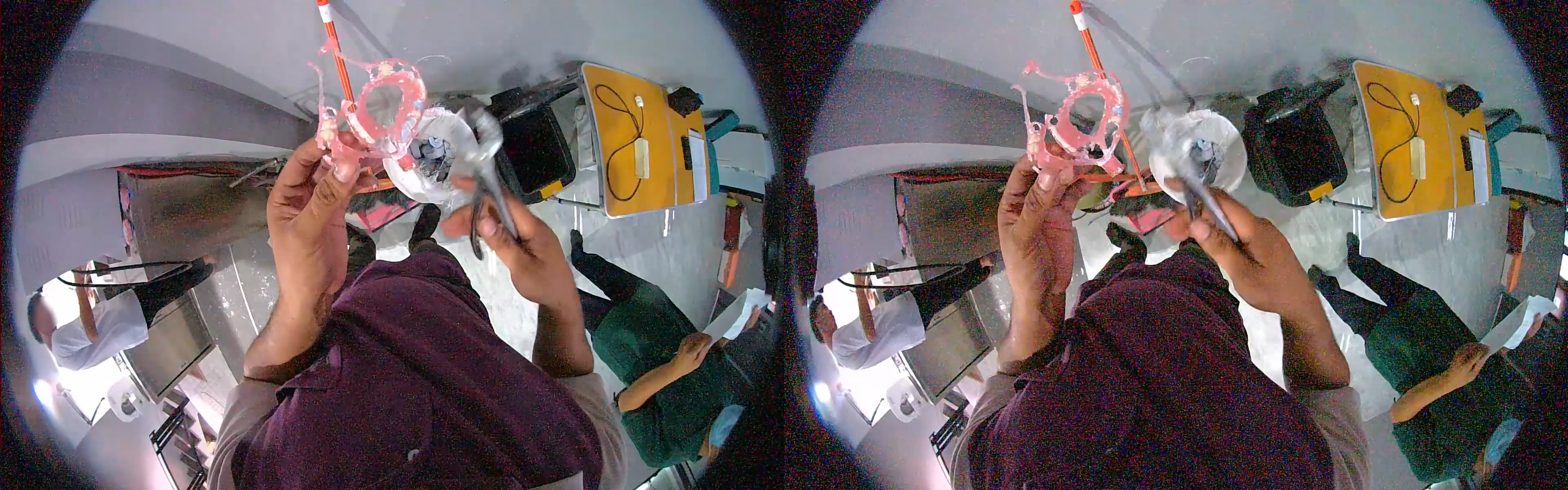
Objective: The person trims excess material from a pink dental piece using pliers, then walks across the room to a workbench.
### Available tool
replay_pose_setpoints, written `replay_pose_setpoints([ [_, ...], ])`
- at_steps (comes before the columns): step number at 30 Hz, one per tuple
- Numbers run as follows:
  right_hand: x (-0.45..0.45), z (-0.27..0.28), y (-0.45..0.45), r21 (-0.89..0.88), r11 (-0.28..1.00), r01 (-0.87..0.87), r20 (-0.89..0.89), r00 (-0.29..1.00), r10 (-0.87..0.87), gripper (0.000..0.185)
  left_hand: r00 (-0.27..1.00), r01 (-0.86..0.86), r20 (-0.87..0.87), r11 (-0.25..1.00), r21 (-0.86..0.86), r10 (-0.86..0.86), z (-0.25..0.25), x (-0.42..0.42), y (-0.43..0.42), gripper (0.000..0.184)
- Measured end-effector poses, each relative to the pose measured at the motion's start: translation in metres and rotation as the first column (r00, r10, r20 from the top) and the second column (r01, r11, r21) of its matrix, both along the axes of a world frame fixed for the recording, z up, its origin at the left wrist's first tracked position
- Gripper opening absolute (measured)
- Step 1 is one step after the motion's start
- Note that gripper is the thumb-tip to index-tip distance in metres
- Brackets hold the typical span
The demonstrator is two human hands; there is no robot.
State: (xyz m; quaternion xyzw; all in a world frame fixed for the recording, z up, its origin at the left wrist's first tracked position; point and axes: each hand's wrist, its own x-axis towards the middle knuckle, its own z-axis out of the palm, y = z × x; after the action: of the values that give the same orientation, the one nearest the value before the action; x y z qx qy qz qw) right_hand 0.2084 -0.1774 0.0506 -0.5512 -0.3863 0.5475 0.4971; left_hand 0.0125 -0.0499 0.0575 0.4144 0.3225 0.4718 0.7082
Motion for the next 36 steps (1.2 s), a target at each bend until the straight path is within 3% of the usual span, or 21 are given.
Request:
replay_pose_setpoints([
  [3,0.011,0.01,-0.006,-0.136,0.947,-0.291,0.452,0.832,0.32,0.048,0.998,-0.042,-0.042,0.998,0.05,0.044,-0.001,0.001,0.0,0.03],
  [8,0.008,0.012,-0.006,-0.197,0.934,-0.299,0.408,0.841,0.355,0.047,0.991,-0.077,-0.096,0.985,0.154,0.093,0.0,0.003,-0.004,0.036],
  [11,0.003,0.007,-0.008,-0.192,0.939,-0.285,0.309,0.891,0.333,0.046,0.999,-0.031,-0.04,0.996,0.082,0.035,0.002,0.003,-0.005,0.04],
  [13,-0.002,0.008,-0.009,-0.146,0.954,-0.262,0.108,0.954,0.278,0.045,0.989,-0.002,0.146,0.992,-0.127,0.02,0.008,0.006,-0.005,0.032],
  [19,-0.002,0.01,-0.006,-0.101,0.96,-0.261,0.182,0.944,0.276,0.043,0.952,0.11,0.302,0.975,-0.194,-0.047,0.0,-0.002,-0.004,0.039],
  [23,0.002,0.012,-0.008,-0.11,0.967,-0.228,0.207,0.947,0.247,0.043,0.952,0.113,0.305,0.966,-0.232,-0.038,0.005,0.003,-0.006,0.041],
  [29,0.0,0.015,-0.008,-0.05,0.977,-0.207,0.294,0.932,0.213,0.043,0.962,0.114,0.258,0.989,-0.096,-0.086,-0.001,0.004,-0.009,0.043],
  [31,-0.001,0.016,-0.007,-0.034,0.979,-0.2,0.306,0.931,0.201,0.044,0.984,0.026,0.173,0.999,0.036,-0.032,0.003,0.009,-0.011,0.042],
  [35,-0.002,0.016,-0.005,-0.004,0.985,-0.174,0.419,0.894,0.16,0.044,0.982,0.046,0.182,0.998,0.037,-0.052,0.011,0.011,-0.012,0.037],
  [36,-0.002,0.016,-0.005,-0.005,0.985,-0.173,0.419,0.894,0.159,0.044,0.968,0.066,0.249,0.993,-0.098,-0.04,0.012,0.011,-0.012,0.034],
])
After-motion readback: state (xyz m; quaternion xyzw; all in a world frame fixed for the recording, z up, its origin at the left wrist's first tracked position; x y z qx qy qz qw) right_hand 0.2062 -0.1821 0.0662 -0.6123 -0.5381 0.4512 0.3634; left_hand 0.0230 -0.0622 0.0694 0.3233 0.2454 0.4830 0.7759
